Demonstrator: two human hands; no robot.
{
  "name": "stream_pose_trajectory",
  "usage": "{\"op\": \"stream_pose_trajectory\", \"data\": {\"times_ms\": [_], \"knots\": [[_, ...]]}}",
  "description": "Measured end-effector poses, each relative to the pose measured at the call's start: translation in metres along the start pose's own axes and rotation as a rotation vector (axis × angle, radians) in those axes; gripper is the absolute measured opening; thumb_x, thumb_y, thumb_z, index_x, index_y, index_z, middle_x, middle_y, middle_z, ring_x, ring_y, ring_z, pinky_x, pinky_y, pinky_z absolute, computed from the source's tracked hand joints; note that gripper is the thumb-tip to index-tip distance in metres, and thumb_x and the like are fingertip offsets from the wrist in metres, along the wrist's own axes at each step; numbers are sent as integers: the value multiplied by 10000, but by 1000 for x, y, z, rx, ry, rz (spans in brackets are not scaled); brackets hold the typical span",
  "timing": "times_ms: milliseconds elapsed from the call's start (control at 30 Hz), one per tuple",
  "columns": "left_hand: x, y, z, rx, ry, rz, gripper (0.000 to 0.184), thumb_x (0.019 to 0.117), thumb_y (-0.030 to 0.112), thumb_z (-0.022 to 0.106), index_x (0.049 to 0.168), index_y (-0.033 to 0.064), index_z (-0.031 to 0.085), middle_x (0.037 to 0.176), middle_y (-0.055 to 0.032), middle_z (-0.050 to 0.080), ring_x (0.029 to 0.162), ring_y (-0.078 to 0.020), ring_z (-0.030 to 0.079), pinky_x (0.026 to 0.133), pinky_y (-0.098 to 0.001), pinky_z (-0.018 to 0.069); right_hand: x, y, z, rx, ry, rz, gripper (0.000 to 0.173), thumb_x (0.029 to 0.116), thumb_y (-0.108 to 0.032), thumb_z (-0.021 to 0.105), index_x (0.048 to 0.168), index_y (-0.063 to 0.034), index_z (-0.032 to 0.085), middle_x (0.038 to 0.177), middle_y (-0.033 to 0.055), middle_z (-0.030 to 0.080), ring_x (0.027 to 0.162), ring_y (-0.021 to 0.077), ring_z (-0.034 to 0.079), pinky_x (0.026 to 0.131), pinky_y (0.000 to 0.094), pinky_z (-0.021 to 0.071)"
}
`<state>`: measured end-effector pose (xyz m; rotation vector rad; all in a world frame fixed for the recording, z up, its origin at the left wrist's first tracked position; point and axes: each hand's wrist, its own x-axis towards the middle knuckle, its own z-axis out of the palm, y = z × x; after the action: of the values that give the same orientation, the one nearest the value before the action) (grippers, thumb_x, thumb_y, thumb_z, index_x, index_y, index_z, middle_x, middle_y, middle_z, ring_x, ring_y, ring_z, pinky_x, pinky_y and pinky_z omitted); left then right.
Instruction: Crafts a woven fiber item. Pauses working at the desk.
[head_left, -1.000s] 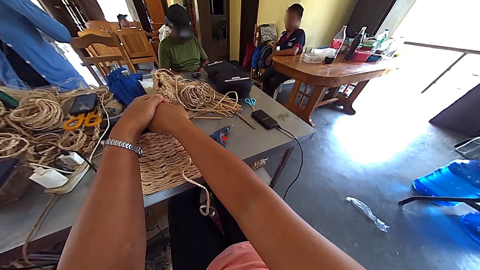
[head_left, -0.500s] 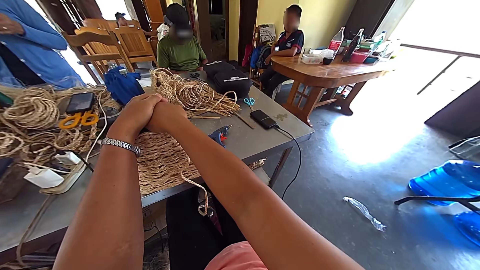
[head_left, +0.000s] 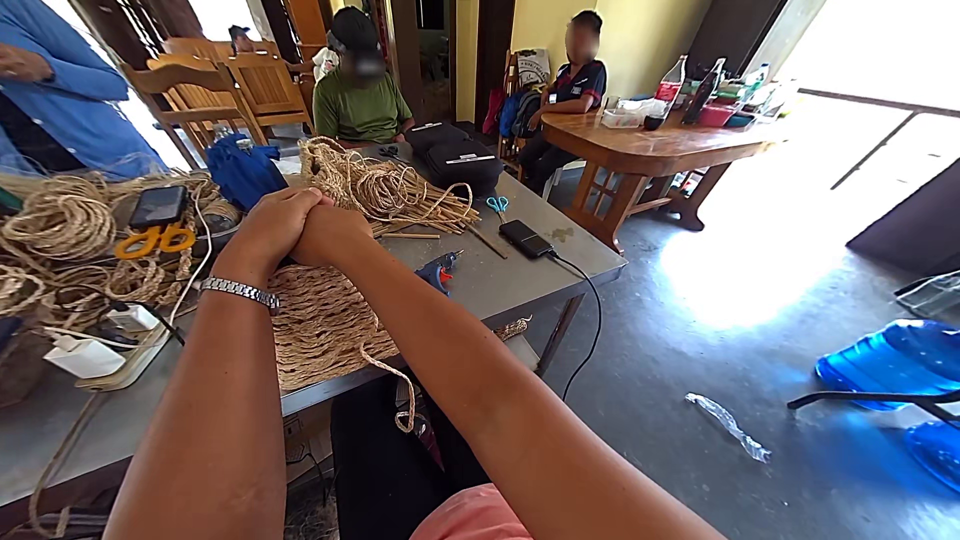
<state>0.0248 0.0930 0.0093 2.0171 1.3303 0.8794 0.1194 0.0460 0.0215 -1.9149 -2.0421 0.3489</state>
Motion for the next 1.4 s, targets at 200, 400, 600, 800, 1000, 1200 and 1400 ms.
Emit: {"op": "stream_pose_trajectory", "data": {"times_ms": [200, 400, 600, 800, 1000, 1200, 1400], "knots": [[0, 0, 0, 5, 0, -3, 465, 1100, 425, 331, 1218, 161, 695, 1319, -108, 630, 1267, -258, 561, 1025, -603, 403, 1, -1, 1, -3, -1, 4, 401, 979, -391, 625, 1055, -1, 680, 1115, 176, 690, 1054, 338, 670, 771, 606, 510], [2, -2, 0, -1, 1, 3, 467, 1099, 429, 332, 1216, 165, 699, 1327, -105, 631, 1279, -257, 557, 1035, -608, 398, 1, -1, 0, 2, -3, 3, 389, 982, -387, 623, 1045, -8, 682, 1106, 172, 693, 1047, 331, 672, 770, 604, 508], [1, -1, 1, -14, 8, -11, 457, 1097, 433, 346, 1206, 167, 701, 1281, -105, 644, 1237, -251, 575, 1007, -594, 416, 1, -1, 1, -8, -3, 12, 422, 984, -405, 615, 1066, 4, 679, 1122, 182, 689, 1065, 339, 669, 780, 606, 510], [3, -3, 0, -4, 7, 2, 470, 1097, 435, 343, 1210, 153, 702, 1298, -120, 639, 1257, -273, 567, 1024, -613, 405, 2, 0, 1, -4, 2, -2, 408, 976, -392, 630, 1067, 2, 684, 1120, 183, 689, 1064, 342, 667, 783, 616, 506], [4, -4, 1, -9, 5, 6, 467, 1099, 430, 345, 1207, 148, 701, 1288, -118, 643, 1241, -267, 576, 1018, -606, 411, 2, 0, 2, -4, 4, 0, 409, 969, -392, 639, 1073, 2, 680, 1123, 182, 686, 1067, 342, 665, 784, 614, 507], [4, -3, 1, -7, 8, 0, 466, 1100, 437, 347, 1207, 154, 702, 1281, -119, 645, 1237, -263, 578, 1017, -600, 414, 4, 1, 3, -3, 7, 5, 400, 964, -390, 644, 1055, -2, 685, 1114, 177, 689, 1060, 341, 667, 781, 611, 510], [-1, 1, 1, 2, 6, -5, 477, 1098, 442, 337, 1219, 156, 698, 1327, -122, 627, 1281, -268, 555, 1036, -611, 393, 4, 0, 2, -14, -3, 6, 409, 970, -389, 637, 1072, 5, 678, 1131, 185, 682, 1069, 340, 664, 782, 605, 511]]}}
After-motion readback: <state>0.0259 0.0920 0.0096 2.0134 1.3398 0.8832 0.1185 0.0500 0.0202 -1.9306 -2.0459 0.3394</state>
